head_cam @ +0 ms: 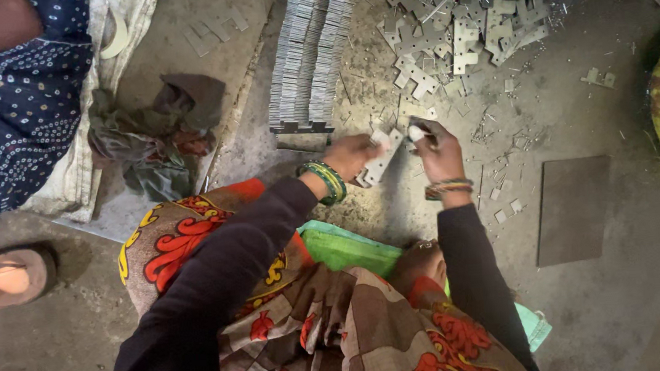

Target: The person sits on the floor and repeatedly picks up small metal brackets and pins, inserting the pins into the brackets and stacking the assembled units. The person handles the parts by hand and places the finished assemblies into a growing pile.

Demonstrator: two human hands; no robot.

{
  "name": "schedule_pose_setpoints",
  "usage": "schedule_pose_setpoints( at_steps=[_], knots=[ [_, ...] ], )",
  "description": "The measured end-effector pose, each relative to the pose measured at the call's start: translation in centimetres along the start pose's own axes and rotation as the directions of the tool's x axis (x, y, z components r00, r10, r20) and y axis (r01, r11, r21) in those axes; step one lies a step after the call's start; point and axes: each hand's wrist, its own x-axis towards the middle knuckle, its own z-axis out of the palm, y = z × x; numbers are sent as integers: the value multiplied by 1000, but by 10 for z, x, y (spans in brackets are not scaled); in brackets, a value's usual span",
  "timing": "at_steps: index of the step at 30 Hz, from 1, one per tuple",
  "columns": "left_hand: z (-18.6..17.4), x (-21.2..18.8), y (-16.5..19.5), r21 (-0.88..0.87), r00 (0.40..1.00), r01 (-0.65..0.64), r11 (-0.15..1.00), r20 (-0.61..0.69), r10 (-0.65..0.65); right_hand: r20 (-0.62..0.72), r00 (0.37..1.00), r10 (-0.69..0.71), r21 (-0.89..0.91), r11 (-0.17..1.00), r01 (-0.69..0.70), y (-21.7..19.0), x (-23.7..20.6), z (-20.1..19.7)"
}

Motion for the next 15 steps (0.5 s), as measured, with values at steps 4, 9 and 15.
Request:
schedule_pose_setpoints(
  at_steps=[4, 9, 15],
  knots=[
    [2, -2, -10, -91, 984, -161, 983, 58, 167, -272, 962, 9, -712, 671, -207, 6, 9, 27],
    [0, 2, -6, -246, 992, -118, 962, 24, 128, -146, 932, 333, -154, 923, -353, 31, 12, 24],
    [2, 3, -12, -84, 990, 112, 990, -79, -119, 177, 860, 478, 709, 545, -448, 50, -12, 3]
  ],
)
